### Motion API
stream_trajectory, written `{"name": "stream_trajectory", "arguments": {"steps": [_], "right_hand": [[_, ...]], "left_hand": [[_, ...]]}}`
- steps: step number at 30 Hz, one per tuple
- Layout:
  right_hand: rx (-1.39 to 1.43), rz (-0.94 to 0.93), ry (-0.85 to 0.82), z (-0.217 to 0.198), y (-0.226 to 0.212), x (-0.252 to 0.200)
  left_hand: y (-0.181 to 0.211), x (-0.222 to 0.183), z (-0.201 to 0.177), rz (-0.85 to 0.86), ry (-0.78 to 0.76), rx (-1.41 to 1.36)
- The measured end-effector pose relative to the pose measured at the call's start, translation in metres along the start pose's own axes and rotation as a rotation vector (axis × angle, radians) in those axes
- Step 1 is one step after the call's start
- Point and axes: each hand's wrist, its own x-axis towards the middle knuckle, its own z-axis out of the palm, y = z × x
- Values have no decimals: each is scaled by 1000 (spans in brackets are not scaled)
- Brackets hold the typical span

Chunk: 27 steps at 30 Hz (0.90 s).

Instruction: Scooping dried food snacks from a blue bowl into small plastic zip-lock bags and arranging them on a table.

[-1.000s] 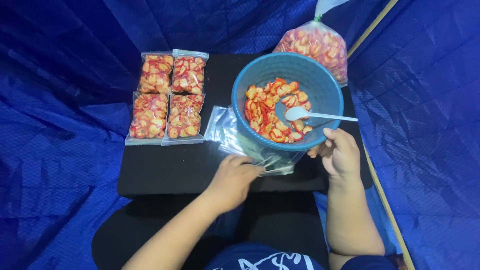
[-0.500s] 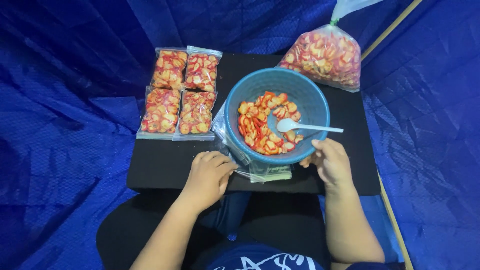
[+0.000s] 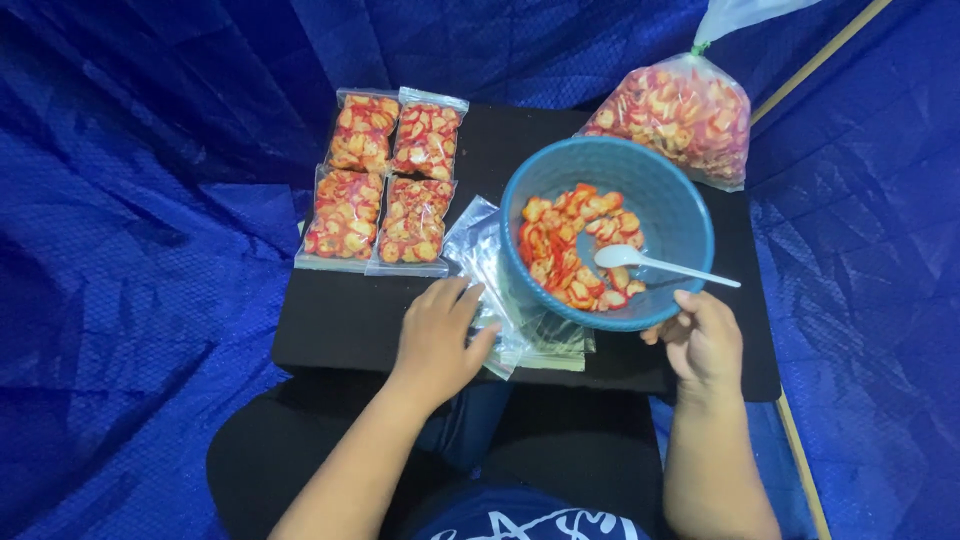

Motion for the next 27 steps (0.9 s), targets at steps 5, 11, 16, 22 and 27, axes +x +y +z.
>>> {"name": "stream_trajectory", "arguments": {"steps": [5, 11, 16, 22, 27], "right_hand": [[-15, -53, 2, -2, -14, -5], [-11, -93, -1, -16, -16, -4], [-14, -113, 17, -20, -15, -5], [14, -87, 44, -8, -16, -10], [46, -69, 38, 6, -1, -15]], "left_hand": [[11, 34, 23, -68, -117, 40], [20, 56, 38, -21, -216, 107], [14, 64, 43, 2, -152, 115], [10, 73, 41, 1, -110, 91], [-15, 52, 48, 45, 278, 111]]}}
